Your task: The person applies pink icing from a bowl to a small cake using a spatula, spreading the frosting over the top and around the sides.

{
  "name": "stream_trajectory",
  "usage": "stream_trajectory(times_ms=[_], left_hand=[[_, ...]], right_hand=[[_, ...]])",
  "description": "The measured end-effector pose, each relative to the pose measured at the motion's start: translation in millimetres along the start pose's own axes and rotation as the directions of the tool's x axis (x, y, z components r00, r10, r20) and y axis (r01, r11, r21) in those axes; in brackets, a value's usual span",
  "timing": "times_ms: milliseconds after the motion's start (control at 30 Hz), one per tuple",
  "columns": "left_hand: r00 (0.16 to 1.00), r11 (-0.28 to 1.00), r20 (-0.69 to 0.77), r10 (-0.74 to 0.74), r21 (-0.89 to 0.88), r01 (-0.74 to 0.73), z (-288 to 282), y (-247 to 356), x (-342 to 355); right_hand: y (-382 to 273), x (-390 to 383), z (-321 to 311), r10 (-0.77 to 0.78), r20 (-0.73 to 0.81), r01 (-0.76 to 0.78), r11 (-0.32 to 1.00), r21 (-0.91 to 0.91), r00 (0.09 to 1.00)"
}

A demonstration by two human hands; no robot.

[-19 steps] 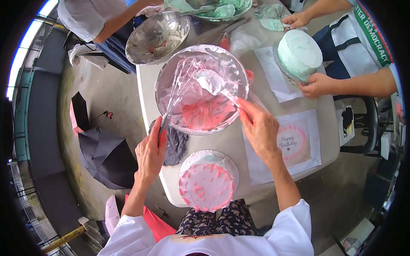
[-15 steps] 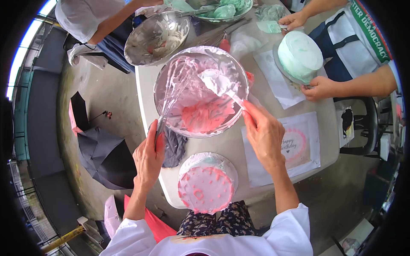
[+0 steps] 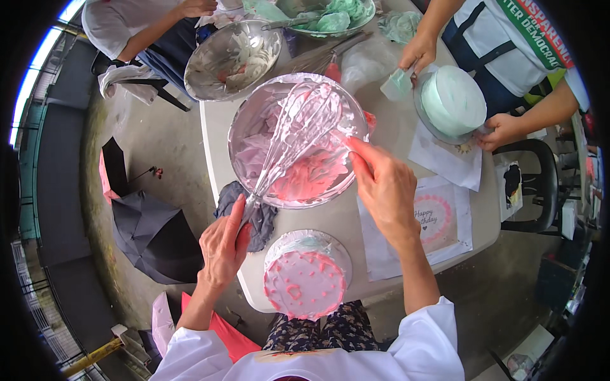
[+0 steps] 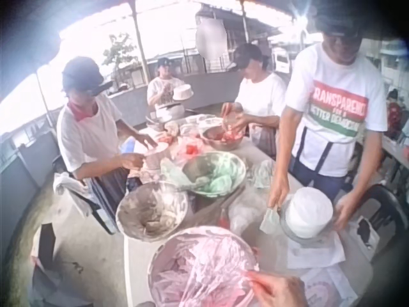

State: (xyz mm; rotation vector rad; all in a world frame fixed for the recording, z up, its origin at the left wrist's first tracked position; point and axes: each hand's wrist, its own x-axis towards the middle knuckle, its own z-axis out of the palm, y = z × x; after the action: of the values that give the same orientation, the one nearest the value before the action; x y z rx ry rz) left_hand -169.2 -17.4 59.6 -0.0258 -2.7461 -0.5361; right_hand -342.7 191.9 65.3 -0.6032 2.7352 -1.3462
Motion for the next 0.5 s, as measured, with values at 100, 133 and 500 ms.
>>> stream_trajectory(times_ms=[100, 133, 500], left_hand=[[1.0, 0.998, -0.015, 0.027, 0.054, -0.026, 3.2, -12.8, 1.1], [0.999, 0.995, -0.004, 0.036, 0.094, -0.035, 2.8, -16.5, 1.8], [0.998, 0.953, 0.009, 0.066, 0.295, -0.065, 8.8, -48.2, 8.6]], right_hand=[[-5.2, -3.0, -7.5, 0.001, 0.012, -0.001, 1.0, 0.004, 1.0], [-6.0, -3.9, -9.5, 0.001, 0.009, -0.002, 1.0, 0.006, 1.0], [7.2, -13.5, -44.5, 0.074, 0.008, -0.074, 0.972, 0.224, 0.997]])
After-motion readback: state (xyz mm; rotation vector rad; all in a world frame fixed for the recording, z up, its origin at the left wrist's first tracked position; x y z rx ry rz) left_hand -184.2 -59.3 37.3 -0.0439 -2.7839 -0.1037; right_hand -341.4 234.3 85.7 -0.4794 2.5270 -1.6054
